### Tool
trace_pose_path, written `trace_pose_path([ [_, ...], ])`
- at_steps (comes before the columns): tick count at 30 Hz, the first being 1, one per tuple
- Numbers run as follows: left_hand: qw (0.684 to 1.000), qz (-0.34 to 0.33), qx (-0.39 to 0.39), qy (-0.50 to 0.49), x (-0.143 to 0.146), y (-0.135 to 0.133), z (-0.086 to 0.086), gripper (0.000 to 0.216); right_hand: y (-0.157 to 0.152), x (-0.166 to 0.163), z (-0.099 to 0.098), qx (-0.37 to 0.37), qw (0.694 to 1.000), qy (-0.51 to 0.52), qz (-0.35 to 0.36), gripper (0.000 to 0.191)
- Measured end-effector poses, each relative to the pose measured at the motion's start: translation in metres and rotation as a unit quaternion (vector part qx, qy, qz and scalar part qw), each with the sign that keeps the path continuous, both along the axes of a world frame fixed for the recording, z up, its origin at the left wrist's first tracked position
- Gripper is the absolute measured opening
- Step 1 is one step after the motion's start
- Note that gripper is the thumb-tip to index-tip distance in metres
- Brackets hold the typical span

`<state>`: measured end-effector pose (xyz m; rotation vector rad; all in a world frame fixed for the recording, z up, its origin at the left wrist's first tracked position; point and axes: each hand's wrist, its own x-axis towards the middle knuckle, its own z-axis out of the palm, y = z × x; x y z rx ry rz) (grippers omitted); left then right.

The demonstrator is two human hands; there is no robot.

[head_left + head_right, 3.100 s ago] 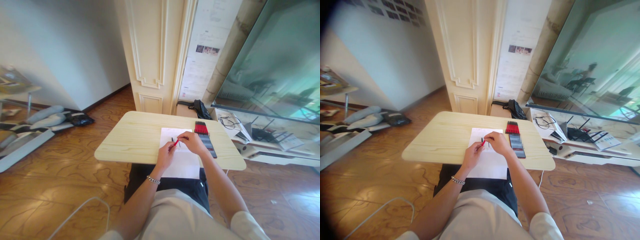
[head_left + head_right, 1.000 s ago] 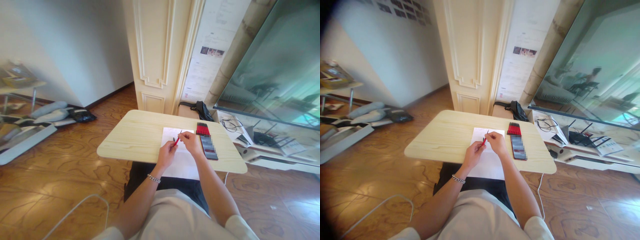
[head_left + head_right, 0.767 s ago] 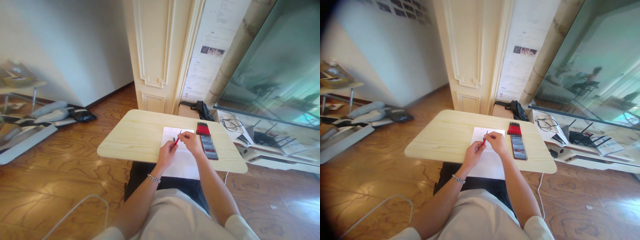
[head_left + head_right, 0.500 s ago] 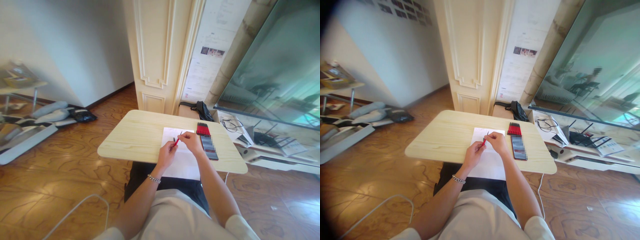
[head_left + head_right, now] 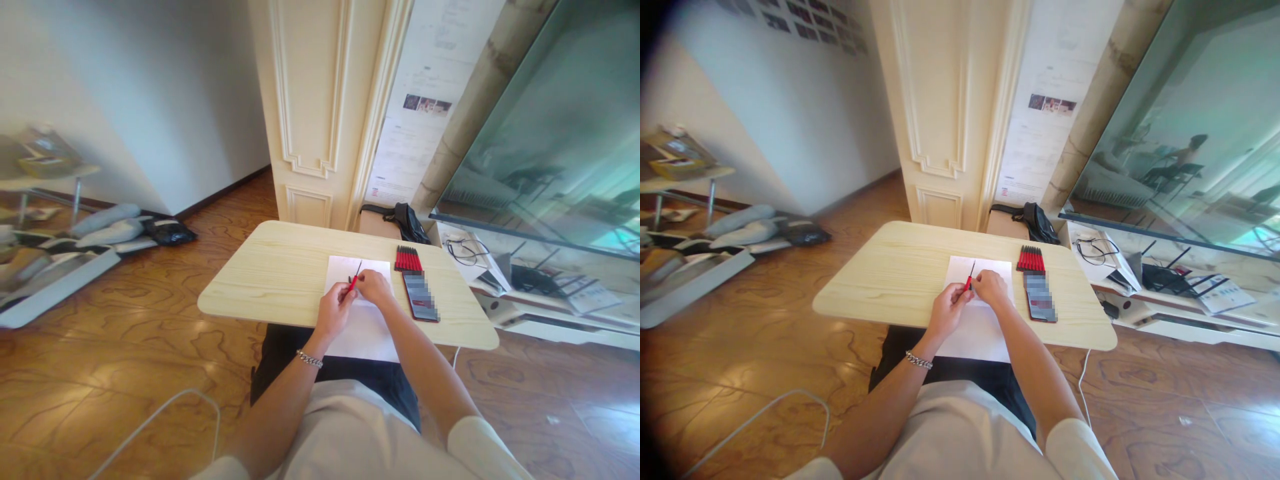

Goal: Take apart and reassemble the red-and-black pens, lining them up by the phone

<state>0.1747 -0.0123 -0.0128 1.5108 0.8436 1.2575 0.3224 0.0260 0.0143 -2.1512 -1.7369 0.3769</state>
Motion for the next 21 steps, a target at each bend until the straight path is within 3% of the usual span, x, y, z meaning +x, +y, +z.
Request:
trace_pose_path([
  [4,1.0,0.005,0.003,0.006,0.0,0.001,0.001,0.026,0.002,-0.008,0.005,-0.049,0.997,-0.061,0.005,0.026],
  [12,0.999,0.029,-0.001,0.026,0.002,0.003,-0.004,0.028,-0.001,-0.005,-0.001,-0.037,0.996,-0.084,0.011,0.022],
  [17,0.999,0.031,-0.007,0.035,0.0,0.003,-0.005,0.028,0.0,0.011,-0.01,0.053,0.997,0.059,-0.005,0.02],
  [21,0.999,0.031,-0.005,0.044,0.0,0.002,-0.005,0.026,-0.003,0.027,-0.004,0.111,0.952,0.285,-0.005,0.025],
])
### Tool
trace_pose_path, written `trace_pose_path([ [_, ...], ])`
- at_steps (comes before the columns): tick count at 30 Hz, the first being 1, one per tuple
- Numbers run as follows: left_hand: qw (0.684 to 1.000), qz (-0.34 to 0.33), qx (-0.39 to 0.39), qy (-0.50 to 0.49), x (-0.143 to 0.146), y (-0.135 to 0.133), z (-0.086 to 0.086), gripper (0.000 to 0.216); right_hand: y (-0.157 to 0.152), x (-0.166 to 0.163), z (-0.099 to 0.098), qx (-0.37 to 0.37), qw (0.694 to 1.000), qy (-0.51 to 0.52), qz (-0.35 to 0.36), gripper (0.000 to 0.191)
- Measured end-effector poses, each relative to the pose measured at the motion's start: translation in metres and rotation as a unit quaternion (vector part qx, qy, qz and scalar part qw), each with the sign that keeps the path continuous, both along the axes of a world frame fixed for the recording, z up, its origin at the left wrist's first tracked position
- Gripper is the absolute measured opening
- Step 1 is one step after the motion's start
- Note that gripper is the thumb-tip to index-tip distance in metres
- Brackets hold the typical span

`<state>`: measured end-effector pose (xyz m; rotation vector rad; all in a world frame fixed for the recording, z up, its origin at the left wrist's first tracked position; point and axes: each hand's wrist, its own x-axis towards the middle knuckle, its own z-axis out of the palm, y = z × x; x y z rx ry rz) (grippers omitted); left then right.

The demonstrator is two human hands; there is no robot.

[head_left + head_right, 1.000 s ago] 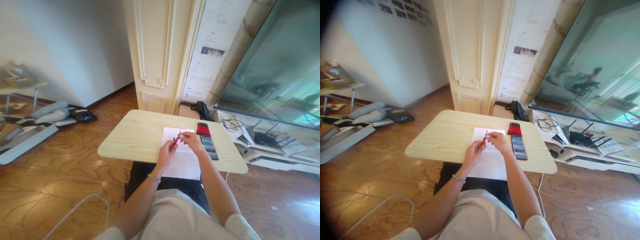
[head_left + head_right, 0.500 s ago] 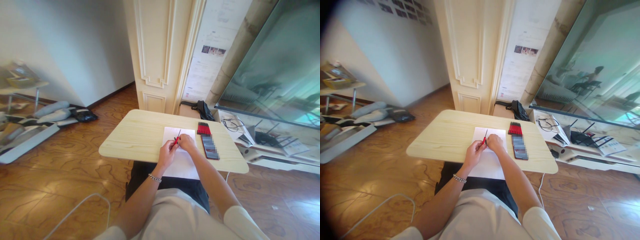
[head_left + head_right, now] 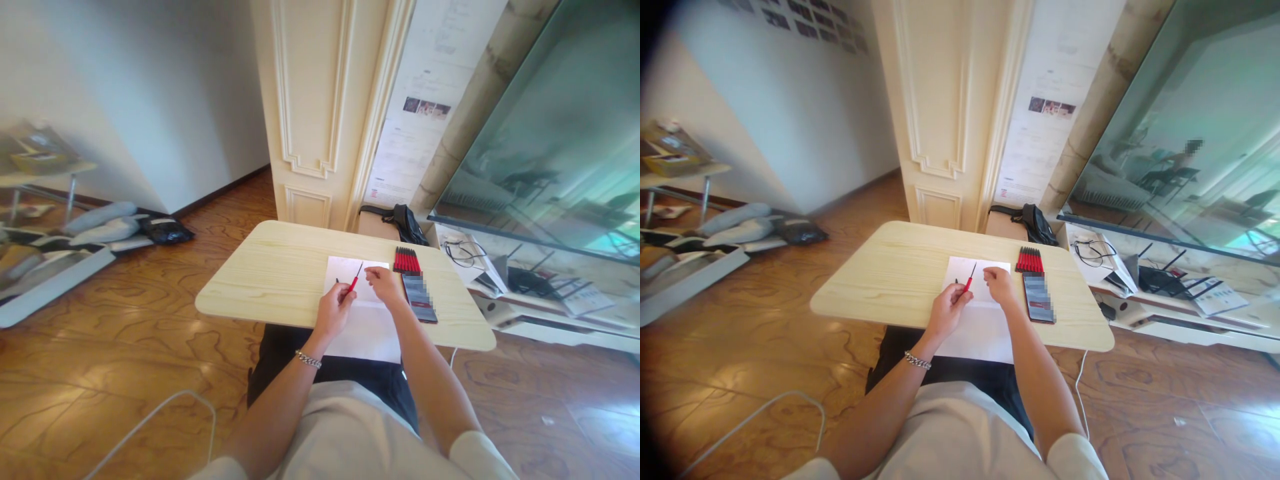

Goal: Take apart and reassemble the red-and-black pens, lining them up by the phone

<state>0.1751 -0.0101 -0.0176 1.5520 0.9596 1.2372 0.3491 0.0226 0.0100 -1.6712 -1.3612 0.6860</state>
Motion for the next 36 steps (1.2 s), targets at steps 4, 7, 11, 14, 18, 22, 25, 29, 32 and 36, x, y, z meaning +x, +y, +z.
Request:
trace_pose_path([
  [4,1.0,0.005,0.013,0.013,0.001,0.0,0.0,0.024,-0.008,0.0,0.023,0.066,0.978,0.195,-0.013,0.033],
  [7,0.999,0.006,0.027,0.03,0.0,-0.001,0.0,0.022,-0.014,-0.008,0.041,0.101,0.959,0.264,-0.012,0.039],
  [11,0.999,0.007,0.03,0.037,0.0,-0.001,0.001,0.02,-0.017,-0.018,0.053,0.117,0.95,0.29,-0.004,0.04],
  [14,0.999,0.008,0.029,0.038,0.0,-0.001,0.002,0.019,-0.017,-0.021,0.054,0.117,0.95,0.291,-0.001,0.039],
  [18,0.998,0.008,0.039,0.048,0.0,-0.001,0.001,0.018,-0.017,-0.022,0.054,0.119,0.952,0.283,-0.003,0.038],
  [22,0.997,0.011,0.044,0.054,0.0,-0.001,0.001,0.018,-0.018,-0.023,0.054,0.123,0.95,0.285,0.01,0.037],
  [25,0.998,0.011,0.041,0.052,0.0,-0.001,0.002,0.018,-0.019,-0.023,0.054,0.122,0.952,0.279,0.017,0.037],
  [29,0.998,0.011,0.033,0.046,0.0,-0.001,0.002,0.018,-0.019,-0.024,0.052,0.12,0.958,0.262,0.02,0.036],
  [32,0.999,0.012,0.029,0.043,0.001,0.0,0.002,0.018,-0.02,-0.023,0.049,0.12,0.961,0.246,0.031,0.034],
  [36,0.998,0.011,0.029,0.05,0.001,0.0,0.001,0.019,-0.021,-0.02,0.048,0.097,0.973,0.201,0.061,0.029],
])
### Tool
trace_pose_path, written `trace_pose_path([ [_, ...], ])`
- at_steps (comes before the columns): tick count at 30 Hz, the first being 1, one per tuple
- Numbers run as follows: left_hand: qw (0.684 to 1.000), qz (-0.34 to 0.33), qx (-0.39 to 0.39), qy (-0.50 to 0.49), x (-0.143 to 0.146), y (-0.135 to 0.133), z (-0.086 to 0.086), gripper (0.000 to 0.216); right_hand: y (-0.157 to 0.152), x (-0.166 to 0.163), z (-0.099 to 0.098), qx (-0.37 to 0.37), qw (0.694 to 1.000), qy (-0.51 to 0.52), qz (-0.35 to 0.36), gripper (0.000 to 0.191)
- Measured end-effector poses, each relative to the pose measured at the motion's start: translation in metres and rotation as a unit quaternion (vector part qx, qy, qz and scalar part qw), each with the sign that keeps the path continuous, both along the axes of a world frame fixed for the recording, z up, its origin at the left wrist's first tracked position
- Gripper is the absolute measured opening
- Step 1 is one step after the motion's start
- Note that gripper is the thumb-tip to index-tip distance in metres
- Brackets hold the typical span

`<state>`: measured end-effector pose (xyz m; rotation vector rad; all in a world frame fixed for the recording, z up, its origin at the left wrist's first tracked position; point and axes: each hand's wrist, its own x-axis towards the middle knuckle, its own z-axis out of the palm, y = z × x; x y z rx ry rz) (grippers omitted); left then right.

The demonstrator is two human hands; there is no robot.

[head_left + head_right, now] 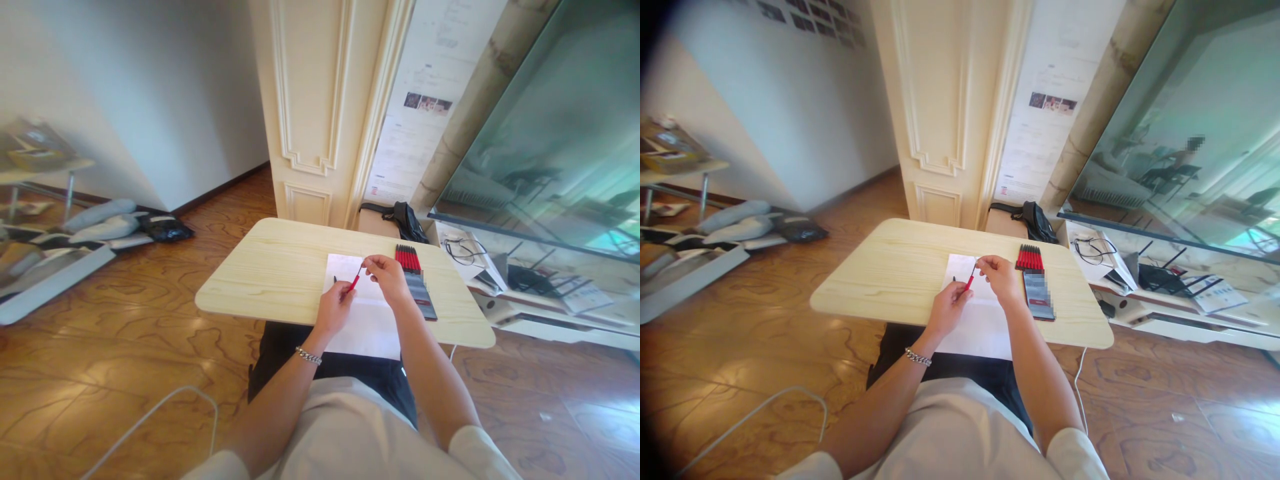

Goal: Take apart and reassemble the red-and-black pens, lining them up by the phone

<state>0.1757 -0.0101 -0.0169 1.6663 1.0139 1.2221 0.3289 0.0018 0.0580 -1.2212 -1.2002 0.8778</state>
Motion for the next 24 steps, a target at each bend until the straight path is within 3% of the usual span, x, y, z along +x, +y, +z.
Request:
trace_pose_path([
  [7,1.0,-0.004,0.003,0.012,-0.001,0.0,0.0,0.019,0.003,0.011,0.005,0.022,0.999,-0.032,0.003,0.027],
  [12,1.0,-0.007,-0.003,0.0,-0.001,-0.001,0.001,0.02,0.021,0.016,-0.025,-0.021,0.994,-0.106,-0.037,0.026],
  [17,0.999,-0.028,-0.005,-0.034,-0.001,-0.003,0.002,0.021,0.045,0.004,-0.052,-0.08,0.951,-0.3,0.015,0.018],
  [24,0.998,-0.006,-0.019,-0.057,-0.001,-0.003,-0.001,0.021,0.079,-0.029,-0.048,-0.138,0.864,-0.483,0.049,0.025],
])
